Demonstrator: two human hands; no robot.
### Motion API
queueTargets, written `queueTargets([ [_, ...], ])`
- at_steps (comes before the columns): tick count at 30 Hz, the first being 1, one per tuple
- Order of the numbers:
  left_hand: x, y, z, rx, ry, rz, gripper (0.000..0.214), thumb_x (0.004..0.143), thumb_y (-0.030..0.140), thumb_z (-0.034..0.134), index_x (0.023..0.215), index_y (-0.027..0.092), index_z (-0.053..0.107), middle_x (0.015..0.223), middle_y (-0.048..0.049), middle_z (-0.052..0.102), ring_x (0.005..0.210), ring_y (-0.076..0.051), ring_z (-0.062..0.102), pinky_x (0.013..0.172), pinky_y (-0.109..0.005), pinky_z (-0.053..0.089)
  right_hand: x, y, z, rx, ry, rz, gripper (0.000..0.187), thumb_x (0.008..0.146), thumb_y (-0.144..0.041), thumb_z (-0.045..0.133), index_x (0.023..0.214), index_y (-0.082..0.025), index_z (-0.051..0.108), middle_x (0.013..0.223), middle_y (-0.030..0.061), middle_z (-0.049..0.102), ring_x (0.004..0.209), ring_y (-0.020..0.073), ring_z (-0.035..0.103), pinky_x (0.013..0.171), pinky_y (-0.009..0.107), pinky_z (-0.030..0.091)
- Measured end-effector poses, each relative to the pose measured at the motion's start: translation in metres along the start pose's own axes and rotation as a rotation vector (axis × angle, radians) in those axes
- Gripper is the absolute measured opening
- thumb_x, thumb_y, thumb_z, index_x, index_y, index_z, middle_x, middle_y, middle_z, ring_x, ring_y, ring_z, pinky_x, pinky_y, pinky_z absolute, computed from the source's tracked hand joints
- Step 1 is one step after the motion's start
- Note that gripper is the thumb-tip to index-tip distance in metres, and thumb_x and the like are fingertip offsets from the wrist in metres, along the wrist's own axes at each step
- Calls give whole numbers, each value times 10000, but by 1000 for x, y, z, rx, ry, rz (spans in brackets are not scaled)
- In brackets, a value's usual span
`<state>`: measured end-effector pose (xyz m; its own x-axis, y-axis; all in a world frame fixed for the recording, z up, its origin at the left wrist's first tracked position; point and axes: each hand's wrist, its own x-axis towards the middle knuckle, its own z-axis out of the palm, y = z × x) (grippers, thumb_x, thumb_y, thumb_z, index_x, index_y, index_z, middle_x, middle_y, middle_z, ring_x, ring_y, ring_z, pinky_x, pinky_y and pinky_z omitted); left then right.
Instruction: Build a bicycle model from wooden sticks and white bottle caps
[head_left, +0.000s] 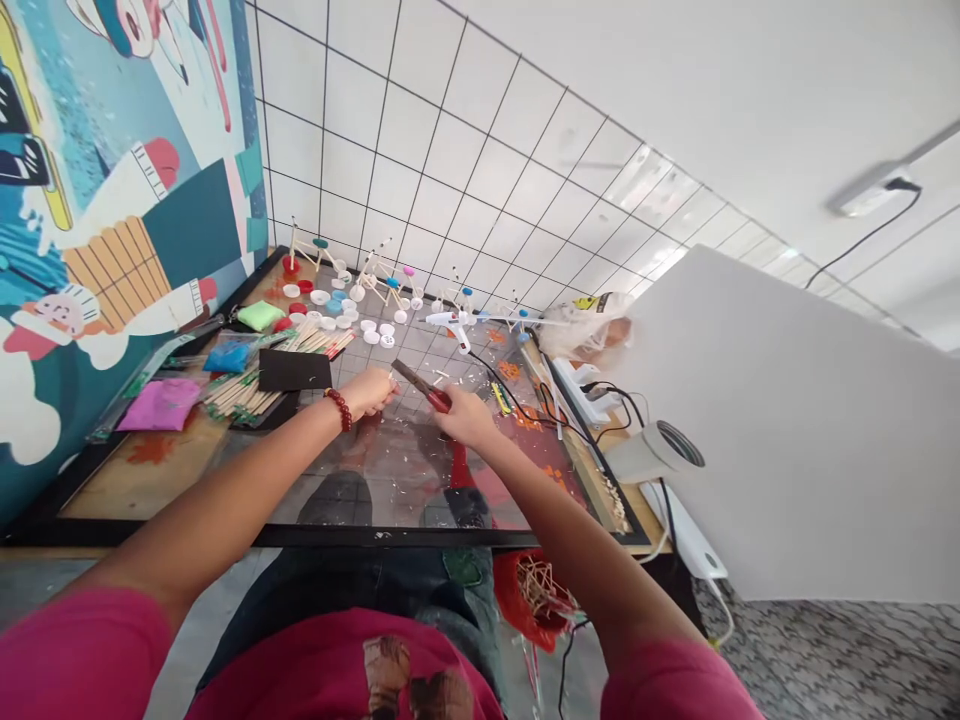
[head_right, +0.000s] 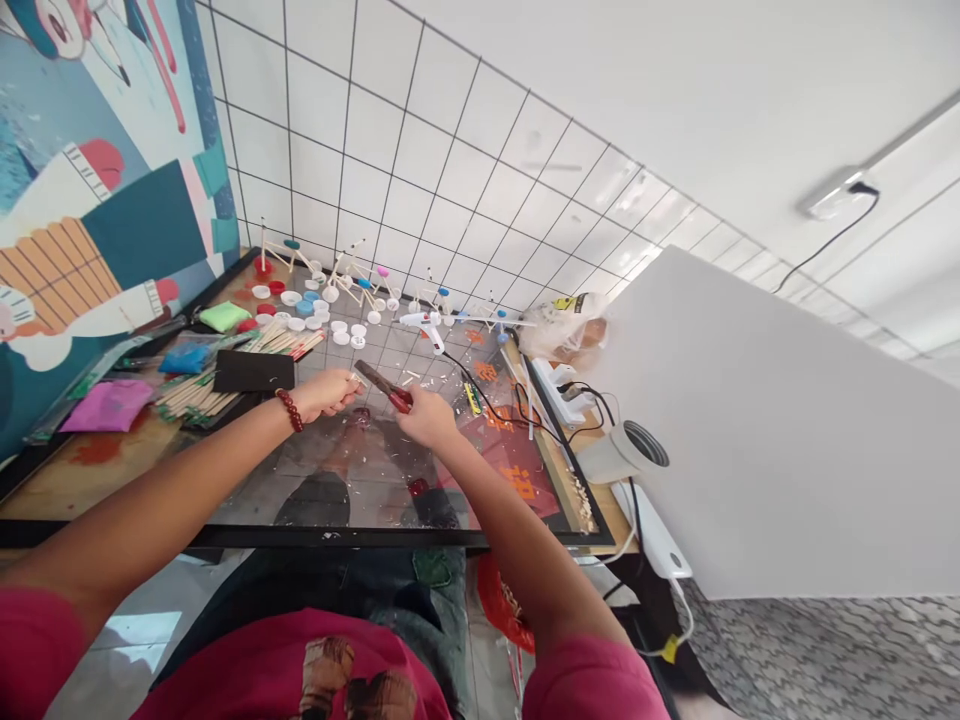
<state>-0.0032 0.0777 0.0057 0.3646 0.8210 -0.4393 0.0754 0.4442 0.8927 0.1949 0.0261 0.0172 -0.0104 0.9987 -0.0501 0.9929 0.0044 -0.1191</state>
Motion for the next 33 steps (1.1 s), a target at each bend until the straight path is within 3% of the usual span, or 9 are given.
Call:
queueTargets([
  [5,-2,3,0,-23,40,-35,160,861,84,541,716,152,536,453,46,429,325,-42,263,366,-158,96,-9,25,-3,93,126,119,448,851,-612,614,1083,-230,646,961,72,757,928,262,706,697,283,434],
  [8,-1,3,-1,-86,70,10,166,880,89,523,726,149,537,466,45,441,333,-46,301,353,-150,135,-17,38,-5,85,129,148,475,827,-634,646,1048,-213,662,963,79,755,922,258,705,712,286,442],
  [14,-4,8,4,-304,103,205,112,914,86,508,832,152,547,582,40,529,442,-56,486,429,-142,364,-32,52,2,51,151,55,563,750,-635,744,1098,-195,689,1107,99,722,1049,261,676,812,296,463],
  [19,-15,14,10,-395,-6,190,111,897,37,531,890,115,609,737,-69,697,630,-134,687,618,-239,556,-35,53,12,65,135,2,611,724,-689,737,1086,-198,701,1054,94,722,975,255,688,776,298,467],
  [21,-18,14,12,-407,-69,157,105,909,54,547,912,94,644,849,-135,746,754,-186,742,693,-284,590,-36,52,14,61,147,-32,607,731,-691,729,1088,-201,700,1047,90,716,963,251,683,782,299,466],
  [24,-20,13,14,-405,-102,148,117,928,79,560,924,80,677,930,-163,763,849,-204,757,745,-287,603,-38,49,14,35,174,-64,559,784,-665,693,1081,-192,696,1026,91,703,964,244,667,802,300,464],
  [29,-20,13,17,-400,-100,151,157,941,68,546,886,70,693,923,-155,768,826,-196,761,738,-282,619,-41,43,13,15,195,-94,396,863,-530,648,1040,-180,700,1040,91,673,979,222,636,822,286,455],
  [33,-22,14,20,-413,-90,95,150,936,54,547,899,66,692,844,-150,767,770,-207,766,694,-282,625,-44,44,16,-23,234,-138,379,876,-524,622,992,-176,720,987,96,660,991,242,601,861,317,441],
])
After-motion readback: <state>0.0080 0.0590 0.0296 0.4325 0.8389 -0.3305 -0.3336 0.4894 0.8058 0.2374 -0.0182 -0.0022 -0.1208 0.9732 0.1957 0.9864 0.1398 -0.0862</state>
